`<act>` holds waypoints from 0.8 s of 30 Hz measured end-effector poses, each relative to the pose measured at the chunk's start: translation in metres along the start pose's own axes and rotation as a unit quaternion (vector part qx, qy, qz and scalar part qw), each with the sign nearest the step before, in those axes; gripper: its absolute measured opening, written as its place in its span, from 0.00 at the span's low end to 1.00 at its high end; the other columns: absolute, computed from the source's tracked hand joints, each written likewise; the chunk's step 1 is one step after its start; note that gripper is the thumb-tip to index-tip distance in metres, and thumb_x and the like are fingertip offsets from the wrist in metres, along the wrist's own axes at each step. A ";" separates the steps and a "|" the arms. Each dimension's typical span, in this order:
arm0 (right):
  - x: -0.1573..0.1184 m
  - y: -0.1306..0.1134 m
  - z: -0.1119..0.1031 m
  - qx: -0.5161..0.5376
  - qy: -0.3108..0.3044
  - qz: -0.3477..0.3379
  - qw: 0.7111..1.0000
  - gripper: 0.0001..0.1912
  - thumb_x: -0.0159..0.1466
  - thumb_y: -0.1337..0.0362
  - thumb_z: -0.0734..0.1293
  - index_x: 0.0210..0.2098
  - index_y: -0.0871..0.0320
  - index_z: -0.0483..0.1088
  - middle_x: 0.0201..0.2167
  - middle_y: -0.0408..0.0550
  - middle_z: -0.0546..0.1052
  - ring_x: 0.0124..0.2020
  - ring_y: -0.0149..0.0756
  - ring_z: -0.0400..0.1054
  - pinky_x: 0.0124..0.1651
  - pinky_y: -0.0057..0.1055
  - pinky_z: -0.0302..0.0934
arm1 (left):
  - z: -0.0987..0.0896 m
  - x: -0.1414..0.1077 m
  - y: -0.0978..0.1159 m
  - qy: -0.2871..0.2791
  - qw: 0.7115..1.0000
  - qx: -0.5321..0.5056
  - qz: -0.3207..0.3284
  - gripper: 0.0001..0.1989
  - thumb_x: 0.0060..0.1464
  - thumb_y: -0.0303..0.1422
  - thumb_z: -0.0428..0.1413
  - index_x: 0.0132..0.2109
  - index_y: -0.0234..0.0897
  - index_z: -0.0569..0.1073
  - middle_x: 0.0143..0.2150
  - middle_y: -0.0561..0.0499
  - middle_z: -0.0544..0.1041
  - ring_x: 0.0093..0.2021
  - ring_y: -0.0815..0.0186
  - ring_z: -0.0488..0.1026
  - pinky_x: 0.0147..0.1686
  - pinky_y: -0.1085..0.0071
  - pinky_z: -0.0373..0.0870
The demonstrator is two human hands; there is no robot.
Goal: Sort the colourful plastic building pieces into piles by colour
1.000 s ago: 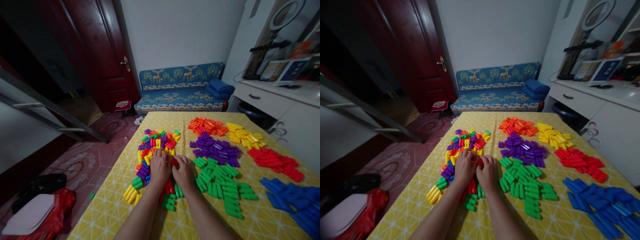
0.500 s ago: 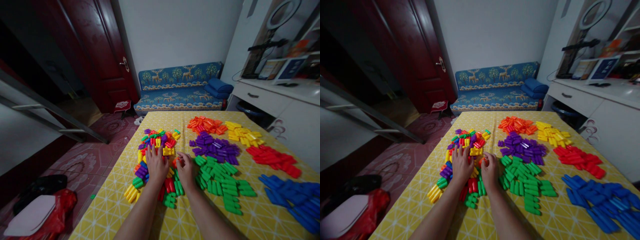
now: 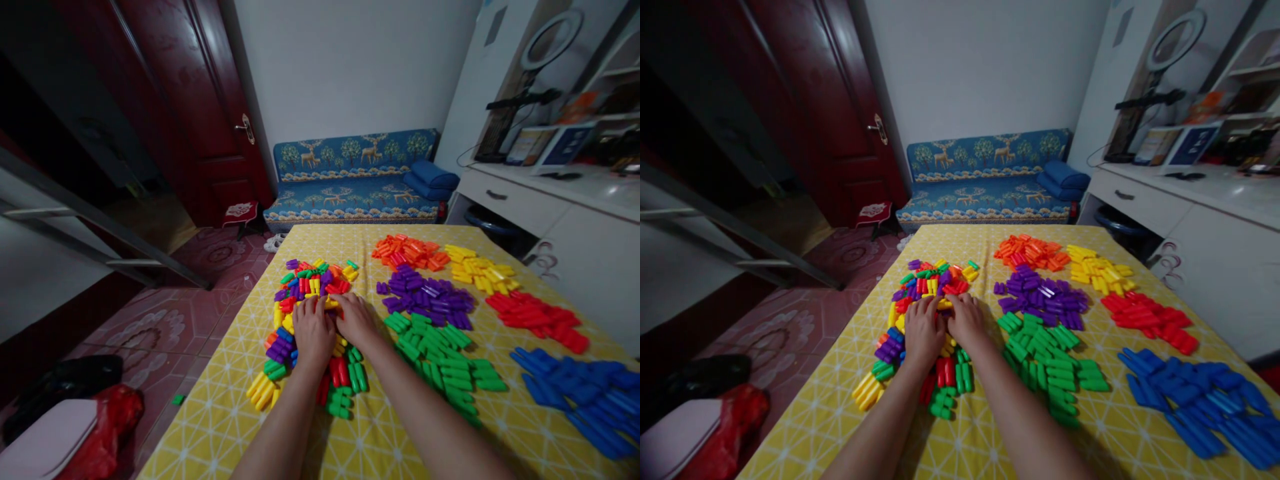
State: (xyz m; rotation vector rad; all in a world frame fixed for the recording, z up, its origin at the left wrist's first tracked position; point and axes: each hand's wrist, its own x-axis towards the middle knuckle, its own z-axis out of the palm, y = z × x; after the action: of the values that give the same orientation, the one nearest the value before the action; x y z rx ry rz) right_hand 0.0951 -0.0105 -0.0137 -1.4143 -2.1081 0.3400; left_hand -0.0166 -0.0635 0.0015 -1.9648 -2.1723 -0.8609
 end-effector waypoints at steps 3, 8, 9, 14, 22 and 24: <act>0.007 -0.001 0.003 -0.023 -0.001 0.001 1.000 0.21 0.57 0.71 0.66 0.49 0.51 0.74 0.41 0.52 0.75 0.43 0.42 0.70 0.45 0.34 0.60 | 0.002 0.000 -0.001 0.000 1.000 -0.012 0.001 0.22 0.56 0.27 0.50 0.58 0.38 0.70 0.57 0.43 0.72 0.58 0.52 0.65 0.62 0.50 0.56; 0.006 0.005 0.008 -0.002 0.014 0.020 1.000 0.18 0.59 0.73 0.63 0.46 0.53 0.74 0.38 0.51 0.77 0.40 0.41 0.71 0.42 0.32 0.60 | 0.005 0.000 -0.003 0.008 0.999 -0.037 -0.005 0.26 0.54 0.26 0.51 0.61 0.39 0.66 0.58 0.43 0.72 0.60 0.52 0.65 0.63 0.49 0.54; 0.005 0.005 0.007 0.000 0.016 0.020 1.000 0.17 0.59 0.72 0.63 0.46 0.53 0.74 0.38 0.51 0.77 0.40 0.40 0.72 0.42 0.32 0.61 | 0.004 -0.001 -0.003 0.009 0.999 -0.044 -0.006 0.27 0.54 0.26 0.51 0.61 0.39 0.66 0.58 0.43 0.72 0.60 0.52 0.65 0.63 0.50 0.54; -0.003 0.002 -0.007 0.031 0.031 0.011 0.999 0.17 0.59 0.72 0.62 0.45 0.55 0.74 0.41 0.52 0.77 0.43 0.42 0.72 0.43 0.32 0.63 | 0.000 0.000 -0.003 0.031 0.994 -0.106 0.015 0.20 0.60 0.33 0.50 0.60 0.41 0.67 0.56 0.45 0.74 0.59 0.56 0.66 0.63 0.51 0.54; -0.023 -0.008 -0.009 0.208 0.040 0.049 0.976 0.24 0.55 0.74 0.62 0.50 0.52 0.71 0.43 0.48 0.78 0.43 0.40 0.73 0.48 0.36 0.66 | 0.004 0.001 -0.011 0.046 0.977 -0.202 0.058 0.07 0.57 0.34 0.55 0.43 0.39 0.72 0.42 0.47 0.77 0.45 0.60 0.73 0.47 0.62 0.69; -0.027 -0.009 -0.014 0.253 0.058 0.076 0.963 0.25 0.54 0.71 0.64 0.52 0.55 0.69 0.39 0.48 0.78 0.39 0.39 0.73 0.44 0.36 0.68 | 0.006 0.001 -0.012 0.053 0.975 -0.211 0.055 0.06 0.57 0.33 0.55 0.42 0.39 0.71 0.41 0.47 0.76 0.44 0.60 0.73 0.45 0.64 0.69</act>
State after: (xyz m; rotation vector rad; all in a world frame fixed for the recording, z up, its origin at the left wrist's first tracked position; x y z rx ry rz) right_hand 0.1045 -0.0403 -0.0065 -1.2496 -1.6600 0.7767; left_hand -0.0263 -0.0602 -0.0070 -2.1261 -1.9206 -1.4699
